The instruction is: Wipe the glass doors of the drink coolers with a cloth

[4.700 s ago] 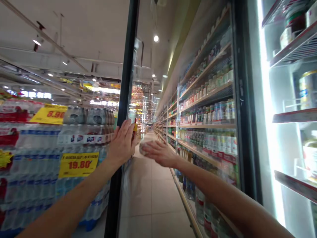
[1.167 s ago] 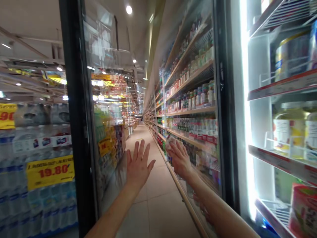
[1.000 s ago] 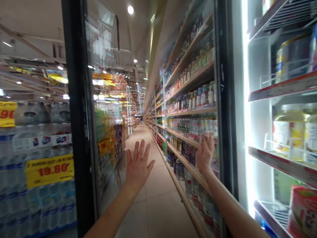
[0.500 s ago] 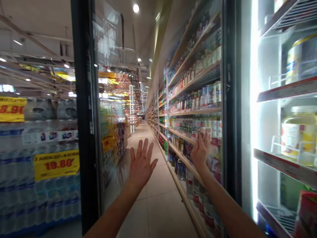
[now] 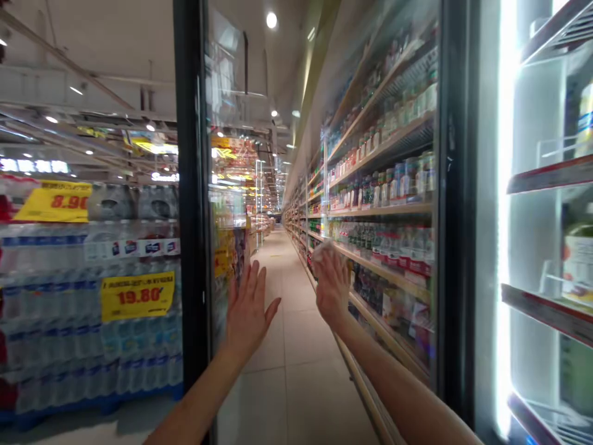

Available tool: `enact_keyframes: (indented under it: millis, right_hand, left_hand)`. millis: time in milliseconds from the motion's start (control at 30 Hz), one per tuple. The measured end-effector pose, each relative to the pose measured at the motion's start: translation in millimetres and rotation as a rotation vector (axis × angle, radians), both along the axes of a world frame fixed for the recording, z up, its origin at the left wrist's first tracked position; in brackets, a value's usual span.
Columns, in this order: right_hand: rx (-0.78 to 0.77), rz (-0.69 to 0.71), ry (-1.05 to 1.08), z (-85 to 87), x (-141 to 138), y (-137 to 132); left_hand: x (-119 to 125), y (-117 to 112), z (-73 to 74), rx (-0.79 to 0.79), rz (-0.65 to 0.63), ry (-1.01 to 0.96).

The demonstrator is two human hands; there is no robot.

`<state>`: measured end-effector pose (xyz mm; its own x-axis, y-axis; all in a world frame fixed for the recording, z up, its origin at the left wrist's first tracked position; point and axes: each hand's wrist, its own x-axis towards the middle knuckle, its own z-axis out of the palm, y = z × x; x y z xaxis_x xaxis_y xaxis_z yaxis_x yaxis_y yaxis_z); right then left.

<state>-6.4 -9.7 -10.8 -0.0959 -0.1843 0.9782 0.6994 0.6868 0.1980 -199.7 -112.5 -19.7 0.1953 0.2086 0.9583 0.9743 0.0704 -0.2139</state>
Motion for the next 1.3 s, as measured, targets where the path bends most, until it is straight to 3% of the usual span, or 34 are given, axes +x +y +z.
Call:
enact_keyframes:
  millis: [100,267,333,467,633,700,833,900,967,1100,1167,1300]
  right_hand:
    - [0.044,0.014,-0.27,6.2,-23,-10]
    - [-0.071,0.006,-0.042,41.7,-53,-19]
    - [-0.05,0.03,-0.128,38.4,-66,-25]
    - [0.121,0.116,-0.515,32.6,-92,-40]
    - [-0.021,0.099,-0.316,70.7,-121,-49]
    - [-0.001,0.116,-0.411,54.3,-128,-54]
    - [0.175,0.157,-0.761,-33.4,-121,-60]
    - [0.215,0.18,-0.807,-58.6,-109,-56]
    - [0.172,0.167,-0.703,-54.6,-93,-50]
    - [-0.024,0.069,-0.297,-23.8,-63,-38]
    - [-0.045,0.058,-0.306,-32.5,-51,-39]
    - [0.008,0.065,-0.488,-68.7,-37,-37]
  left_hand:
    - [-7,-6,-7.4,-0.013,0.028,0.087]
    - [-20,-21,-23.0,-0.049,0.078,0.186]
    - [-26,-31,-25.7,-0.029,0.094,0.166]
    - [-44,-52,-24.5,-0.004,0.097,0.099]
    - [-62,-68,-23.4,0.014,0.111,0.041]
    - [-64,-72,-26.8,0.014,0.116,0.023]
    - [-69,-81,-37.9,0.031,0.125,0.033]
    - [-72,-83,-42.8,0.032,0.127,0.044]
    - [-73,-83,-46.5,0.022,0.118,0.045]
    - [-60,-72,-52.2,-0.016,0.057,0.038]
    - [-48,-64,-53.9,-0.029,0.019,0.052]
    - [-28,-43,-51.4,-0.055,-0.02,0.091]
